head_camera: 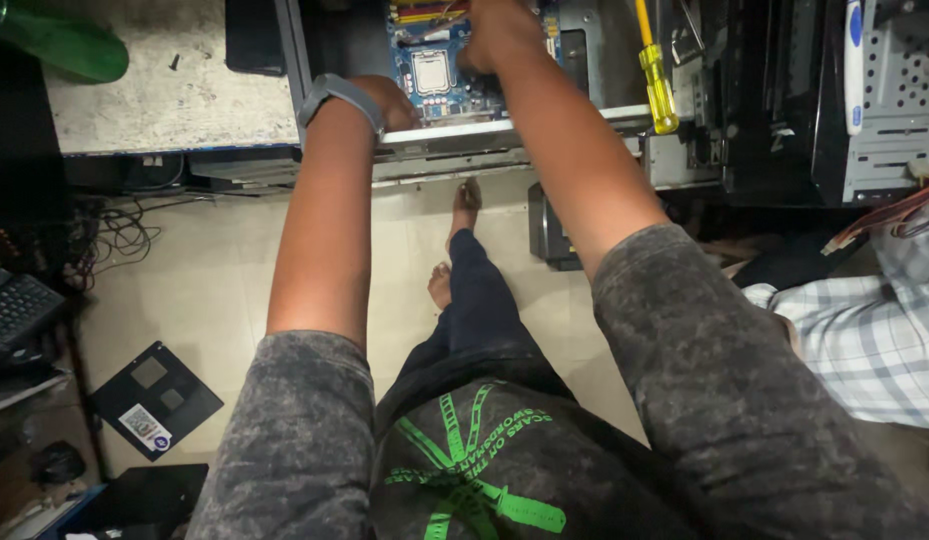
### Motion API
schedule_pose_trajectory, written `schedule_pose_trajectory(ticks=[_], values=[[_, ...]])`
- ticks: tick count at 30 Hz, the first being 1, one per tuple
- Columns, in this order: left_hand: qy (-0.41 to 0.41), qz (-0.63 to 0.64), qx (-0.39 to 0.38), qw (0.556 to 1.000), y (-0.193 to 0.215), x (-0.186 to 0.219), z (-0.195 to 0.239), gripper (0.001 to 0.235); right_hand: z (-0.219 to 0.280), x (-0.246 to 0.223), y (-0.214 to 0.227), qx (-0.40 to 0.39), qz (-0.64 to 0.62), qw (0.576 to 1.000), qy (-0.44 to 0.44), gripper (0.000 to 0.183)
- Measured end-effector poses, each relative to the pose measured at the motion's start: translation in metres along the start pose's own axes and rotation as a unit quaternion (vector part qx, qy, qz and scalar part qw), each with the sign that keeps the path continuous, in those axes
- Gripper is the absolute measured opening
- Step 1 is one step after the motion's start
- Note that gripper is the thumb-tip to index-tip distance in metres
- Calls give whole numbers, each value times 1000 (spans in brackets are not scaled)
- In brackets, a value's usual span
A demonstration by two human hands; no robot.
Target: The person removes a motherboard from a computer case using a screwdriver, then cleans it with a toothbrush and a brush. The person then places the motherboard back into the case.
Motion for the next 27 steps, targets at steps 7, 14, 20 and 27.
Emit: schedule_pose_trajectory(ticks=[7,14,20,27], values=[[48,19,2,999,13,6,20,46,-9,6,-9,-11,-4,1000,-11,70],[62,24,1,998,14,4,21,45,-9,7,-12,-34,15,999,-22,55],[66,31,8,997,13,3,22,45,-13,8,-15,-49,31,998,-31,55],[72,36,19,997,13,3,22,44,-12,8,-12,-35,20,998,-39,59]])
Point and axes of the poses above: each hand's wrist, its own z-axis away from the middle knuckle, its own y-axis out of the back of the hand, x = y × z, the point moved 9 cm from there along -z, towards the middle knuckle, and after that the axes turned 15 degrees about -y, right-handed, at the moved point
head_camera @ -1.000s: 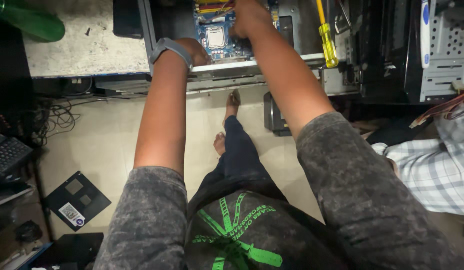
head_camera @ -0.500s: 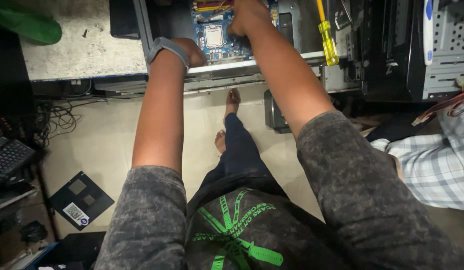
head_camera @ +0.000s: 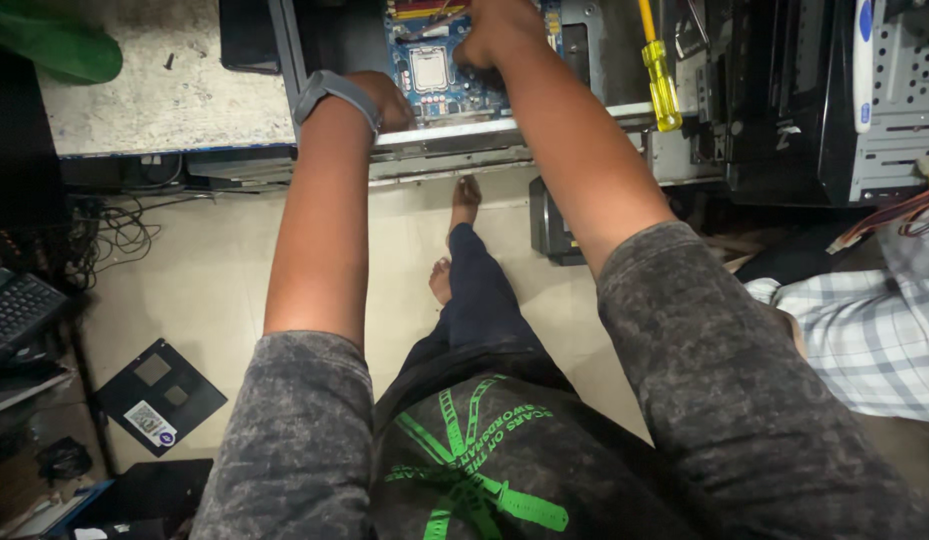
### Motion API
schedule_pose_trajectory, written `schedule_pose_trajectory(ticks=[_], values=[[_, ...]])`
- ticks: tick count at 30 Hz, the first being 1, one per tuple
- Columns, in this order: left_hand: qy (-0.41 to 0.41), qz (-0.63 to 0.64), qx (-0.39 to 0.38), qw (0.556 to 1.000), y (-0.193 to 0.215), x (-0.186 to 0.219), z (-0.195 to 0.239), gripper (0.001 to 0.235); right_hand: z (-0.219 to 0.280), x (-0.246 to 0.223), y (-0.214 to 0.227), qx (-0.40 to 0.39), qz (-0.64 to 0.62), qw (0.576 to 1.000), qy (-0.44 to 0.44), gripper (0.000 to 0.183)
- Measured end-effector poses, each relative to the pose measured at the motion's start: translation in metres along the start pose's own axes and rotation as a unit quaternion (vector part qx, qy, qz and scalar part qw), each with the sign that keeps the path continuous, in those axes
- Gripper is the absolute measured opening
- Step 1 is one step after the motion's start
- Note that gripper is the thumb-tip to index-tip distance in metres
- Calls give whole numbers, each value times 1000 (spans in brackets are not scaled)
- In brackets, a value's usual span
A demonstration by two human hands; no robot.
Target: The person removes a motherboard from a computer case using a screwdriver, then cleans it with a toothbrush and a brush. The person then places the motherboard back into the case.
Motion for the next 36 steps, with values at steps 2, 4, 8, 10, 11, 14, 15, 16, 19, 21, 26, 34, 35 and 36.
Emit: schedule_pose_trajectory(ticks=[2,4,8,10,11,14,15,16,19,21,26,34,35,36], values=[[2,1,0,1000,-1,0,-1,44,0,-1,1,13,-4,1000,9,60],[4,2,2,1000,1,-1,0,44,-1,-4,2,21,1,1000,14,61],[7,3,3,1000,0,-1,0,43,-2,1,-2,12,17,1000,-3,61],[8,3,3,1000,1,-1,0,43,-3,1,-1,15,11,1000,7,61],[9,3,3,1000,1,-2,1,43,-3,1,-2,16,8,1000,11,60],[10,2,4,1000,2,-2,1,43,-6,4,-6,1,11,1000,5,61],[11,2,3,1000,2,-2,1,42,-6,5,-6,2,7,1000,9,60],[12,4,3,1000,2,-2,1,42,-7,5,-6,3,3,1000,12,59],[15,6,3,1000,2,-3,2,42,-9,3,-7,13,0,1000,23,57],[17,7,2,1000,1,-4,2,42,-10,2,-9,3,5,1000,24,55],[17,8,1,1000,1,-2,-1,42,-3,7,-10,-47,6,999,-5,46],[21,15,-2,1000,0,-4,1,41,14,8,-3,-92,-47,994,-39,41],[23,17,-2,1000,0,-3,1,41,13,8,-4,-92,-29,994,-42,39],[23,18,-1,1000,2,-3,1,41,12,7,-9,-110,-24,993,-40,36]])
Point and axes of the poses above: each hand's wrist, its own z-axis away from the middle knuckle, its own y-axis out of the back of the hand, x = y × z, the point moved 9 cm from there along -z, towards the middle knuckle, and after that the axes turned 15 degrees about -y, right-handed, at the moved point
